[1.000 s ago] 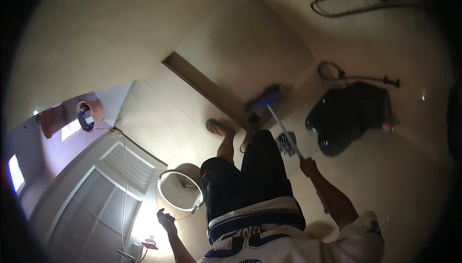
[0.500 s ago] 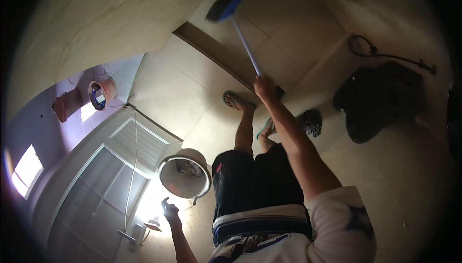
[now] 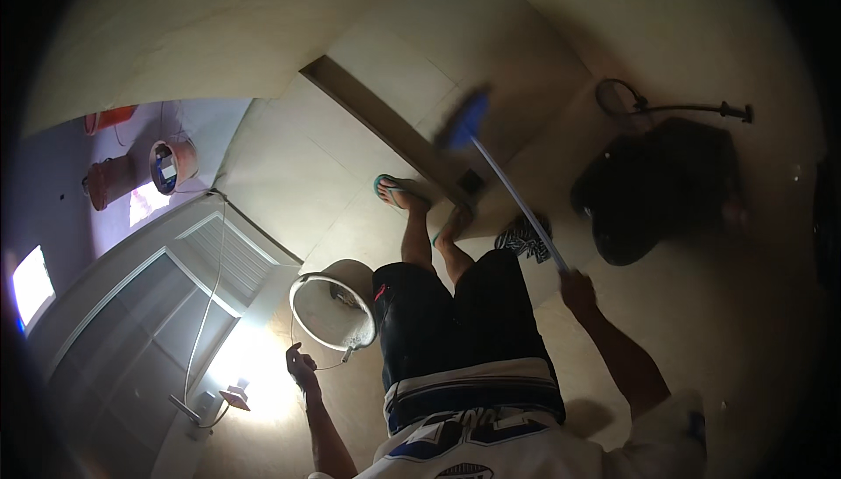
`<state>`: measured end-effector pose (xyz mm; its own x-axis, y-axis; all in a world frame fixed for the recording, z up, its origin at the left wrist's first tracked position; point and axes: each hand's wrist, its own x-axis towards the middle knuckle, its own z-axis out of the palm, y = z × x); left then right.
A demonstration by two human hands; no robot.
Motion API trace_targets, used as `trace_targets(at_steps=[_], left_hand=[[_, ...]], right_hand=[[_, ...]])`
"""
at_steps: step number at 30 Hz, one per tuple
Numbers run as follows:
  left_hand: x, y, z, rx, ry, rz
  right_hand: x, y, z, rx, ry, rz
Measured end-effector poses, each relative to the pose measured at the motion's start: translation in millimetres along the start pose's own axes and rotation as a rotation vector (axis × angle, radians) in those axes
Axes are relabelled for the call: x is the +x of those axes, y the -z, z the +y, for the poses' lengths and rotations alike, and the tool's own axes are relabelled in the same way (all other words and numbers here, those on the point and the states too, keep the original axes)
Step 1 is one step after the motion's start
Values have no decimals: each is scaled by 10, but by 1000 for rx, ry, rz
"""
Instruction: The person sweeps debris from a bathroom floor using a broom, squats down to scrape residue with a handheld tool, and collects the debris into a bucket.
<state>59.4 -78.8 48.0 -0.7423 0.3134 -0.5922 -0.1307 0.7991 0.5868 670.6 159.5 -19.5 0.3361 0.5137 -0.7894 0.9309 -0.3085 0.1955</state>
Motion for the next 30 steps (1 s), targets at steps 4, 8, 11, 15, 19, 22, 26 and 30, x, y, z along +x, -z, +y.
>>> trace_targets(at_steps=[4,8,11,15,19,22,26,30], left_hand=[[-267,-84,12,81,24,18],[-779,-48,308,173,190,213],[-1105,70,593,200,123,158],[-1167,115,625,250,-17,26],[-1187,167,450,223,-51,81],[-1175,168,295,230,-48,88],[-1084,60,189,261,-3,95],[-1092,-52,201,251,-2,73]], right_hand=[[1389,50,-2139,187,702,420],[2213,-108,-4644,407,576,516],[2102,-473,-5403,564,555,441],[1739,-906,-4221,439,485,10],[1560,-870,-2786,357,592,124],[1729,-625,-2968,202,712,237],[2184,-412,-4381,293,698,297],[2023,-902,-4391,388,457,187]])
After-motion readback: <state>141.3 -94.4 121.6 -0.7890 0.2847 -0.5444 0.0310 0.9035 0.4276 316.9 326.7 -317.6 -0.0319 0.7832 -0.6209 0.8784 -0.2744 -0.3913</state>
